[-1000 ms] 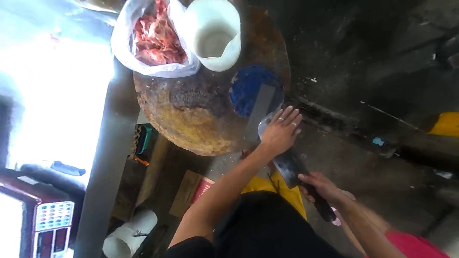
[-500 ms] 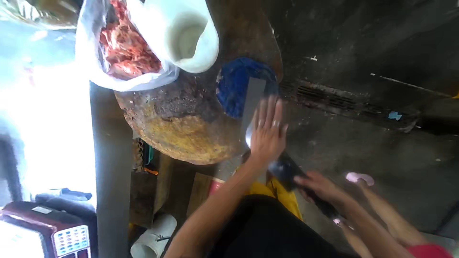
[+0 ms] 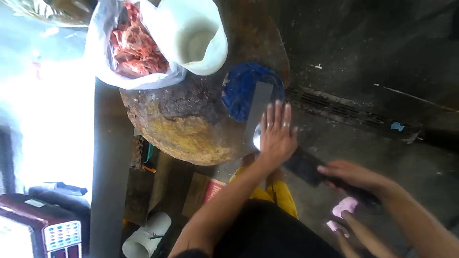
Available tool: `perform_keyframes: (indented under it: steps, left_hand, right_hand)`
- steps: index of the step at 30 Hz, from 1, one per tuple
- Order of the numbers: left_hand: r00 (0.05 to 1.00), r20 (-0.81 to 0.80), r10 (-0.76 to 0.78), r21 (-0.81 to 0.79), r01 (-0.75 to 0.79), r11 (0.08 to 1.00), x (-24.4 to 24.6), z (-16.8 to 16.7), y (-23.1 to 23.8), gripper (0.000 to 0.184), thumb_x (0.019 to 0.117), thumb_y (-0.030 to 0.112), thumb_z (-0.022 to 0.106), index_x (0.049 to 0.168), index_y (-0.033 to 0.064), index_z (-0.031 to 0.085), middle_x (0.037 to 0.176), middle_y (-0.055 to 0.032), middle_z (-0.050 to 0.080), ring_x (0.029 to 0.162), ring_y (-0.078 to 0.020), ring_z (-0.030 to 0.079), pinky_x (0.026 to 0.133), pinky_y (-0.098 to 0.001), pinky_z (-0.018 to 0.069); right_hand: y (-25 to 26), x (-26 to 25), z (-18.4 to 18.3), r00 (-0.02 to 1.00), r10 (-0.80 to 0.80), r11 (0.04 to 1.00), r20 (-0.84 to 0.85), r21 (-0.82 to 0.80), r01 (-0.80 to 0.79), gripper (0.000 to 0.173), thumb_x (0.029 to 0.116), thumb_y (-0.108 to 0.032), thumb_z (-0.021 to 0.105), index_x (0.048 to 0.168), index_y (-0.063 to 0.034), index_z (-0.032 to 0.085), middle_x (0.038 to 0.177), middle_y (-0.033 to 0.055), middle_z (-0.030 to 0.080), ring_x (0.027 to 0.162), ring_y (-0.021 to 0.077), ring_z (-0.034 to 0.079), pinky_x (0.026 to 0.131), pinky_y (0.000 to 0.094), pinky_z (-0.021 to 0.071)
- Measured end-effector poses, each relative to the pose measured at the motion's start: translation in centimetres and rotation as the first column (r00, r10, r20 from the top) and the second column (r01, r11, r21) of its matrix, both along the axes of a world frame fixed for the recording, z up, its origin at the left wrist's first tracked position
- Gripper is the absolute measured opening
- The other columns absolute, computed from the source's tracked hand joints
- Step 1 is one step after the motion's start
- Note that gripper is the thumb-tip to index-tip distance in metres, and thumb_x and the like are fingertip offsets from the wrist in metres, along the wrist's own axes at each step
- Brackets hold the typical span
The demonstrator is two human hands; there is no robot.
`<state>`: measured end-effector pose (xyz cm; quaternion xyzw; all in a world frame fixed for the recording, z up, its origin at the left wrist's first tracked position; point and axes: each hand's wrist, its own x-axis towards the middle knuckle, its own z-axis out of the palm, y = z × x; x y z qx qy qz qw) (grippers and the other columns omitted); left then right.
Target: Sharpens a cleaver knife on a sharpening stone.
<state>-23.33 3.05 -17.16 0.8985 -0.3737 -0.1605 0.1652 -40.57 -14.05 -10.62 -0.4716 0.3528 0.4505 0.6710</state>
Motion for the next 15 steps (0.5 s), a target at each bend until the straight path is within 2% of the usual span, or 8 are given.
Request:
perform_keyframes:
  steps: [2,4,6,8,10,11,13,15]
  left_hand:
    - [0.997,0.060,-0.056,-0.057,0.060,0.997,4.5,-0.9,-4.3,0.069,0.1039,0.043,0.042,0.163,0.0121,0.027,0.170,-0.0154,0.021,0.159,-0.0329,0.015,0.128,-0.0534,0.0107]
    - [0.982,0.106,-0.157,-0.102,0.168,0.980,8.9,-1.7,-7.8,0.068,0.1048,0.041,0.041,0.164,0.0135,0.023,0.170,-0.0109,0.023,0.159,-0.0288,0.014,0.128,-0.0508,0.0097]
    - [0.985,0.094,-0.147,-0.111,0.157,0.981,7.9,-0.9,-6.3,0.067,0.1053,0.038,0.040,0.164,0.0128,0.022,0.171,-0.0105,0.019,0.160,-0.0271,0.010,0.130,-0.0496,0.0077]
    - [0.999,-0.017,-0.039,-0.040,0.038,0.998,2.8,1.4,-1.0,0.069,0.1066,0.038,0.042,0.165,0.0112,0.017,0.173,-0.0119,0.006,0.160,-0.0275,0.001,0.130,-0.0510,0.0059]
    - [0.998,-0.037,0.059,0.003,-0.059,0.998,-0.5,0.7,1.7,0.073,0.1051,0.044,0.043,0.165,0.0111,0.019,0.173,-0.0144,0.005,0.160,-0.0306,0.001,0.129,-0.0542,0.0039]
    - [0.998,-0.009,0.068,-0.008,-0.068,0.998,0.1,0.1,0.9,0.074,0.1041,0.046,0.044,0.164,0.0097,0.022,0.172,-0.0177,0.010,0.160,-0.0339,0.007,0.128,-0.0556,0.0058]
    - [0.997,0.075,0.021,-0.065,-0.016,0.998,4.0,-0.8,-3.0,0.073,0.1032,0.048,0.044,0.163,0.0099,0.027,0.169,-0.0194,0.020,0.158,-0.0350,0.015,0.128,-0.0550,0.0099]
    - [0.988,0.148,-0.036,-0.142,0.057,0.988,7.8,-1.8,-6.6,0.073,0.1026,0.047,0.044,0.164,0.0124,0.025,0.170,-0.0164,0.020,0.159,-0.0321,0.015,0.128,-0.0524,0.0092]
  right_hand:
    - [-1.0,3.1,-0.4,0.992,-0.110,0.988,0.057,-0.099,0.115,0.034,0.1086,-0.035,0.045,0.094,-0.0094,0.061,0.067,0.0019,0.064,0.048,0.0102,0.059,0.045,0.0235,0.0521]
    - [-0.4,4.7,-1.3,0.971,-0.227,0.968,0.077,-0.095,0.234,0.038,0.1105,-0.038,0.039,0.096,-0.0097,0.059,0.065,0.0036,0.062,0.046,0.0122,0.058,0.044,0.0261,0.0536]
    - [0.5,3.5,-1.3,0.981,-0.183,0.982,0.064,-0.024,0.185,0.037,0.1083,-0.041,0.042,0.096,-0.0114,0.060,0.064,0.0022,0.061,0.046,0.0119,0.057,0.043,0.0259,0.0525]
    - [0.8,1.0,-0.7,0.999,-0.033,0.997,0.021,0.067,0.031,0.034,0.1056,-0.042,0.050,0.096,-0.0108,0.062,0.065,0.0017,0.061,0.047,0.0114,0.057,0.044,0.0254,0.0508]
    - [-0.3,0.4,-1.1,0.998,0.069,0.990,0.010,0.124,-0.070,0.037,0.1033,-0.045,0.053,0.092,-0.0110,0.063,0.065,0.0024,0.063,0.047,0.0120,0.059,0.044,0.0262,0.0517]
    - [-1.0,1.4,-1.1,0.997,0.065,0.994,0.033,0.086,-0.068,0.037,0.1032,-0.044,0.052,0.089,-0.0114,0.063,0.064,0.0014,0.064,0.047,0.0111,0.059,0.044,0.0253,0.0518]
    - [-1.7,3.4,-1.1,0.995,-0.050,0.998,0.081,-0.019,0.052,0.038,0.1060,-0.040,0.045,0.087,-0.0122,0.062,0.065,0.0006,0.064,0.047,0.0095,0.058,0.044,0.0233,0.0511]
    - [-1.3,4.8,-1.9,0.978,-0.176,0.983,0.113,-0.026,0.180,0.039,0.1082,-0.040,0.040,0.093,-0.0119,0.062,0.064,0.0026,0.062,0.046,0.0113,0.057,0.044,0.0249,0.0518]
